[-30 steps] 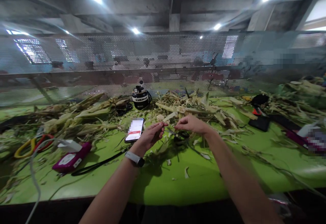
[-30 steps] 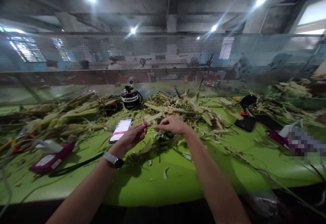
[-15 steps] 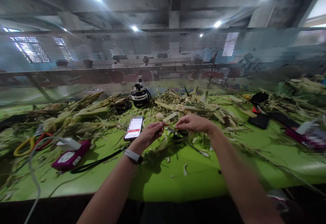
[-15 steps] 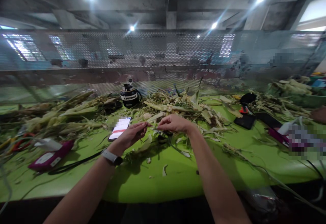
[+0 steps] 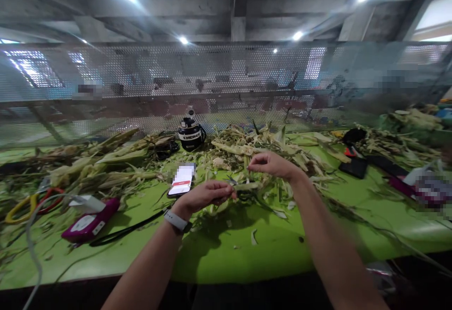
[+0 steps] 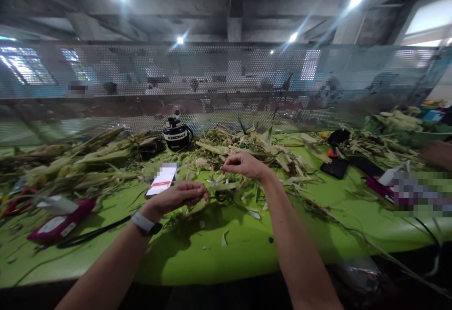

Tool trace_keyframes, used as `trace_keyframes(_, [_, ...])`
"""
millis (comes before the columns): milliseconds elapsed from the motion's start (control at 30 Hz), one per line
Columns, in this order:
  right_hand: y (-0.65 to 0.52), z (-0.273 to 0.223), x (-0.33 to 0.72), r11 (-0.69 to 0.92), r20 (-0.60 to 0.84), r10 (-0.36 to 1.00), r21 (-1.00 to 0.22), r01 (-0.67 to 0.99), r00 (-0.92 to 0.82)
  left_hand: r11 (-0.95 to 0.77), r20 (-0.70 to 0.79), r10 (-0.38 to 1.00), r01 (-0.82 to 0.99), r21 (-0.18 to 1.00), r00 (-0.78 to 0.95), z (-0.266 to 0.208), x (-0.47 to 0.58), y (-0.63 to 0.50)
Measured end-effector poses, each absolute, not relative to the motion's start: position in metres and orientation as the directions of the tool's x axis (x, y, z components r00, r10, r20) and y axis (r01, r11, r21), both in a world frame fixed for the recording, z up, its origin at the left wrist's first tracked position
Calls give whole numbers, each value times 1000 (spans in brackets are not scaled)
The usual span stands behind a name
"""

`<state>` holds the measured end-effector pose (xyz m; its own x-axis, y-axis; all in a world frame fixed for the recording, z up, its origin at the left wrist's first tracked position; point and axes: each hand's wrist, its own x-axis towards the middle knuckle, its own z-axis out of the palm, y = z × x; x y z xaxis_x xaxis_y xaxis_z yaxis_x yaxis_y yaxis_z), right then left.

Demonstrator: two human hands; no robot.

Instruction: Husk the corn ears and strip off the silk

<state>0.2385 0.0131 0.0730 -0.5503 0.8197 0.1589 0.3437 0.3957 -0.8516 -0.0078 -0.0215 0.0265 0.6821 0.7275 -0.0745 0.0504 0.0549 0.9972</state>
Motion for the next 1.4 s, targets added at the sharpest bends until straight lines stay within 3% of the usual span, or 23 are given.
trace_keyframes(100, [11,67,227,346,119,752,-908,236,-648,138,-107,610,28,990,785,28,-8,-32])
trace_keyframes(167, [9,57,210,288,102,724,-943,165,-682,218,-35,631,-134,967,775,26,-4,-34])
trace_keyframes(267, [8,34,181,125,20,760,-985,116,-649,267,83,845,-552,790,528,23,4,-23])
trace_keyframes(367, [10,13,162,-33,-127,768,-987,159,-627,291,-100,947,-684,669,305,22,4,-4])
trace_keyframes(500, [12,6,160,-77,-169,743,-983,168,-647,339,-263,941,-633,696,214,20,-2,8])
trace_keyframes(667, [15,25,176,38,-117,810,-967,250,-575,259,-200,965,-540,800,167,20,-4,5])
trace_keyframes(800, [14,39,185,92,-55,838,-966,241,-543,253,-245,967,-390,885,72,20,-3,2])
trace_keyframes(1100, [19,41,190,121,56,922,-982,147,-383,387,-311,897,-218,896,315,21,2,-6])
trace_keyframes(1400, [22,46,199,150,58,919,-966,209,-391,321,-226,899,-214,922,376,10,-3,-1])
